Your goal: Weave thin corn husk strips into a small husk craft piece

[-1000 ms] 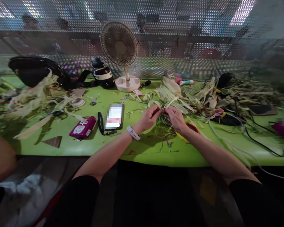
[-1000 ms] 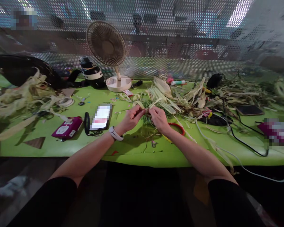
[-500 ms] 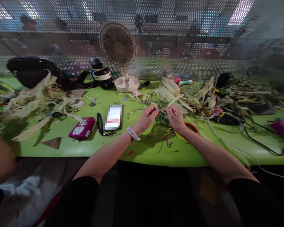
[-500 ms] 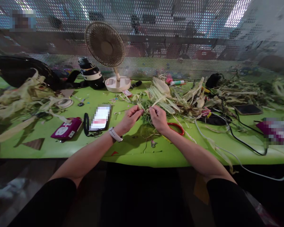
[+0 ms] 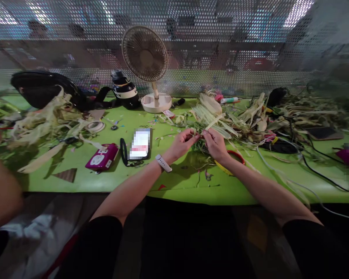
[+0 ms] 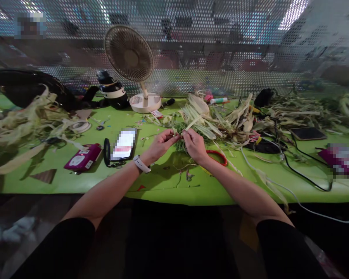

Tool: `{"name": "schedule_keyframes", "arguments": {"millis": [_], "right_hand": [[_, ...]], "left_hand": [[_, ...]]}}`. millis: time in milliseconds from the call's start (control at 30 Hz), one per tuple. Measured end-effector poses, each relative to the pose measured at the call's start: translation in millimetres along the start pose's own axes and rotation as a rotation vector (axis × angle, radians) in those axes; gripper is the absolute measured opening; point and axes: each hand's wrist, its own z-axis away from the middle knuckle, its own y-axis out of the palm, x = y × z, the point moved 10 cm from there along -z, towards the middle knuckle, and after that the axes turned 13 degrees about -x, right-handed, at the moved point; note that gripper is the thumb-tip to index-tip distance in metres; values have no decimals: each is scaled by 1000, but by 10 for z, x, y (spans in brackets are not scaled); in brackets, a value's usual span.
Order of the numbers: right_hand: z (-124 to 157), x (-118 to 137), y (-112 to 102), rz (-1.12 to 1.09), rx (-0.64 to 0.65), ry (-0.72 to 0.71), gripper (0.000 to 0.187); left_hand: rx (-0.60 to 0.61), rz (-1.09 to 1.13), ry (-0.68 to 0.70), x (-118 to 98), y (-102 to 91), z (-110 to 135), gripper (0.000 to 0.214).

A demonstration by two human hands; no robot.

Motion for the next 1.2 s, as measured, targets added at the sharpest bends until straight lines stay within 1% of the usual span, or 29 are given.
{"name": "schedule_keyframes", "arguments": {"millis": [133,300,367,533,667,733,800,867,900,967,1000,1100,1133,1167,1200], "right_hand": [[20,17,11,1,5,-24,37],[16,-121,20,-20,-4,85,35],[2,-179,29,-42,5,139,35],[-51,-247,21,-145,-3,204,44],[-34,-264,41,-162,10,251,49],[-6,-255,72,-166,48,284,50],[29,-240,138,-171,130,315,49],[51,-214,205,-176,217,317,47],[50,-204,227,-182,245,310,45],[28,-215,242,-212,260,313,41],[13,-238,243,-236,253,330,39],[-25,-334,227,-319,201,409,34],[-28,-358,228,-342,191,430,34],[-25,-371,236,-363,191,445,35],[-18,-373,249,-380,198,450,38]], "left_hand": [[50,-104,25,14,11,-7,35],[99,-139,34,1,31,6,32],[82,-124,34,-3,21,-2,30],[47,6,-58,16,-12,-4,22],[16,5,-46,-10,-58,-13,17],[5,7,-35,-4,-75,-30,21],[0,14,-28,13,-93,-62,27],[-10,0,-17,30,-129,-107,30],[-26,-21,-6,34,-162,-133,29],[-90,-86,29,24,-259,-183,28],[-145,-126,56,5,-327,-201,27],[-363,-228,160,-121,-554,-190,21],[-411,-244,182,-159,-595,-170,17],[-421,-248,182,-173,-599,-154,15],[-390,-238,155,-154,-563,-148,20]]}}
